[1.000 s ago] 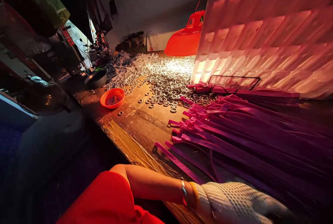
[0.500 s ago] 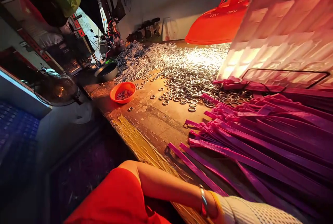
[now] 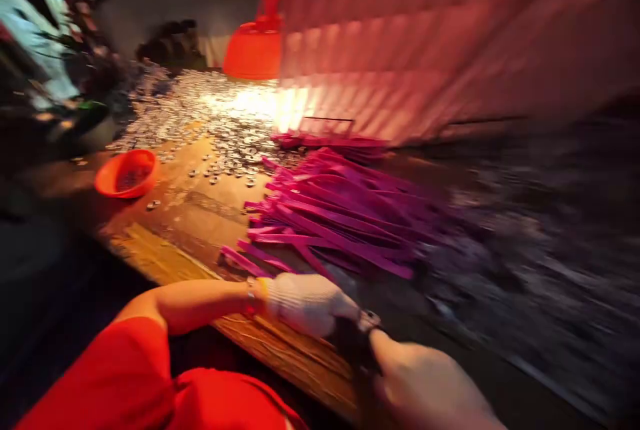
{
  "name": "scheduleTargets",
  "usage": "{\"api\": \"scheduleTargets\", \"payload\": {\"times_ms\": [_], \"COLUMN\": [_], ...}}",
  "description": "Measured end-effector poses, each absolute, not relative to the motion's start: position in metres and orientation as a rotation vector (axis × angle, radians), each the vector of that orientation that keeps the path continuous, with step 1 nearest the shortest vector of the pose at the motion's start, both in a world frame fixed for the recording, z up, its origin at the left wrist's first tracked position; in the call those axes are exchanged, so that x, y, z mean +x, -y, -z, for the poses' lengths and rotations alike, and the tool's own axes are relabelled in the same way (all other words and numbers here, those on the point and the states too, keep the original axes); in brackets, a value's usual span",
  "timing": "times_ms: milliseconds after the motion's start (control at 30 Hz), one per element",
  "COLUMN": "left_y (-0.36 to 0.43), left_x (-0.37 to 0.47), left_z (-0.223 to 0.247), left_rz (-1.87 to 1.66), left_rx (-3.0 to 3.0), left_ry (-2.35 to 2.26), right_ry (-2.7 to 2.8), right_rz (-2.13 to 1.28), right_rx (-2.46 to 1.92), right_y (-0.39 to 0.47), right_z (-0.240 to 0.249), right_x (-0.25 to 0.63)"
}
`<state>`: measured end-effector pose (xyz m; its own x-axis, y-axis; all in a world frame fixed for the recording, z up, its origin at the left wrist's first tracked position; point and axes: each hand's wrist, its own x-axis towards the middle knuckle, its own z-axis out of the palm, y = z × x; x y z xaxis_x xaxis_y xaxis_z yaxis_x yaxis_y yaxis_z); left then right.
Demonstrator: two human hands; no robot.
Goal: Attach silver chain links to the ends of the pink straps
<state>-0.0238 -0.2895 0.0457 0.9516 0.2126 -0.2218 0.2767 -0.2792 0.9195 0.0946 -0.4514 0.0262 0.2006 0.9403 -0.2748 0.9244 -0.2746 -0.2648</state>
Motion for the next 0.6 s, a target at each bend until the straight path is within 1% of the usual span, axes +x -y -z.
{"api": "scheduleTargets", "payload": {"times_ms": [67,133,200,267,333,367,433,500,600], "left_y": [0.260,0.224,0.196,0.184,0.190,0.198,0.219,0.240,0.263], "left_x": [-0.032,-0.037,-0.044,-0.052,-0.057,-0.058,-0.052,-0.041,-0.020], "left_z": [-0.056,-0.056,-0.050,-0.042,-0.034,-0.031,-0.025,-0.019,-0.012], "left_rz": [0.068,0.044,0.094,-0.059,-0.219,-0.240,-0.148,-0.032,0.105], "left_rx": [2.272,2.517,2.629,2.595,2.359,2.159,1.667,1.209,0.805], "left_ry": [-0.202,-0.244,-0.335,-0.440,-0.584,-0.657,-0.727,-0.683,-0.559], "right_ry": [1.889,1.811,1.768,1.793,1.784,1.727,1.504,1.292,1.241], "right_rz": [-0.730,-0.780,-0.864,-0.971,-0.949,-0.855,-0.572,-0.294,-0.098], "right_rx": [-2.580,-2.704,-2.752,-2.726,-2.724,-2.763,-2.912,-3.045,-3.100], "right_y": [0.453,0.448,0.443,0.441,0.441,0.441,0.436,0.428,0.410], "right_z": [-0.037,-0.040,-0.039,-0.037,-0.035,-0.034,-0.031,-0.024,-0.006], "right_x": [0.099,0.103,0.108,0.113,0.125,0.134,0.157,0.181,0.208]}}
